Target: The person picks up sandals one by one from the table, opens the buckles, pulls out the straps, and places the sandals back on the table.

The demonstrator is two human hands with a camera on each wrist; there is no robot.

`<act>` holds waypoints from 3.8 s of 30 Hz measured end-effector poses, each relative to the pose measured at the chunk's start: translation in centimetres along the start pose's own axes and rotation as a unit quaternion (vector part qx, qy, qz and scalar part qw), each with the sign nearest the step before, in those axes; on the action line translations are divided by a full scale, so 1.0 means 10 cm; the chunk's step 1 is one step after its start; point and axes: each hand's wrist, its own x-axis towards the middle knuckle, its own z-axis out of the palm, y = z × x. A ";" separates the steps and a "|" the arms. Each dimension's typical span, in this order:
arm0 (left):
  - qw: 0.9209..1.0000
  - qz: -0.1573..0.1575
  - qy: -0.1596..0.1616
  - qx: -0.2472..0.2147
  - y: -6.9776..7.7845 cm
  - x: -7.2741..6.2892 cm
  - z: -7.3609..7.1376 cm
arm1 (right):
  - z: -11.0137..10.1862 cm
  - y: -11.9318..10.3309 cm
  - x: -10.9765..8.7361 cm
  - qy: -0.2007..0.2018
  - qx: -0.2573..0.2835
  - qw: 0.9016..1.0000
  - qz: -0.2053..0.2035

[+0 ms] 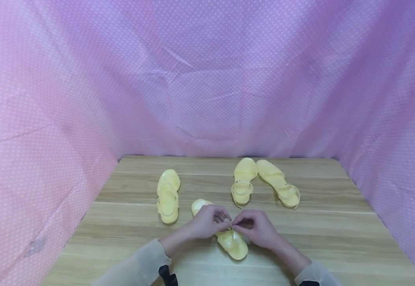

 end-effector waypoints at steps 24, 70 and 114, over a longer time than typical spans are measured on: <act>0.999 0.027 0.009 0.043 -0.03 0.01 -0.01 | -0.01 0.01 0.00 0.010 -0.009 1.000 -0.019; 0.997 0.025 -0.010 0.066 0.07 0.05 -0.08 | 0.04 0.01 -0.03 0.016 0.036 0.999 0.003; 0.999 0.023 0.030 -0.001 -0.05 0.00 -0.02 | -0.03 -0.04 -0.10 0.001 0.002 0.997 0.083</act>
